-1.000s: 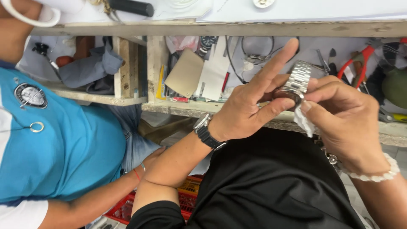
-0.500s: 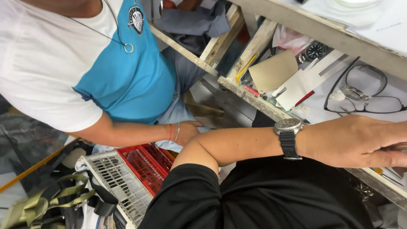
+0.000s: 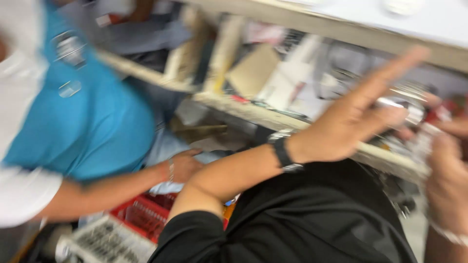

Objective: A person is cleaning and adjusting a wristwatch at a repair bench using a cloth and a small tool.

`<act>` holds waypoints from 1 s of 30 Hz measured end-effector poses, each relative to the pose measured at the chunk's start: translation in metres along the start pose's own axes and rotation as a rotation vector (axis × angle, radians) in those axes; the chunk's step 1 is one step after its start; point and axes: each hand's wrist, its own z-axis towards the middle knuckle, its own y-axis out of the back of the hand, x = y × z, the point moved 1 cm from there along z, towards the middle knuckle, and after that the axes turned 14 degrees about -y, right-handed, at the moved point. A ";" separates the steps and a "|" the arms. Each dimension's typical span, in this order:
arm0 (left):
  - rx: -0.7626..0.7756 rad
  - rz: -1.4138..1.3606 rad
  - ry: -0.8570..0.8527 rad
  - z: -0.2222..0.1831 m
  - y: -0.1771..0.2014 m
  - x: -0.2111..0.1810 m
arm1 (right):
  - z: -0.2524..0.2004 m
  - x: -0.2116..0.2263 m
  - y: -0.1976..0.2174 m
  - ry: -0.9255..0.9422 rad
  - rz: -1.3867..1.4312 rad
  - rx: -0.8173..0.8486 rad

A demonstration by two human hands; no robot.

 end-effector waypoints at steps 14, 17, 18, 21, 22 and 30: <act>-0.082 -0.155 0.118 0.014 -0.016 -0.026 | 0.007 0.072 -0.022 0.576 -0.164 -0.228; -0.078 -0.131 0.117 0.016 -0.017 -0.026 | 0.004 0.069 -0.019 0.504 -0.108 -0.177; -0.076 -0.128 0.128 0.016 -0.017 -0.026 | 0.002 0.068 -0.017 0.459 -0.075 -0.144; -0.065 -0.099 0.135 0.018 -0.019 -0.028 | 0.003 0.070 -0.018 0.414 0.000 -0.114; -0.062 -0.099 0.136 0.018 -0.020 -0.029 | 0.002 0.069 -0.018 0.414 0.000 -0.117; -0.022 -0.042 0.089 0.017 -0.022 -0.027 | 0.003 0.065 -0.019 0.195 0.231 -0.049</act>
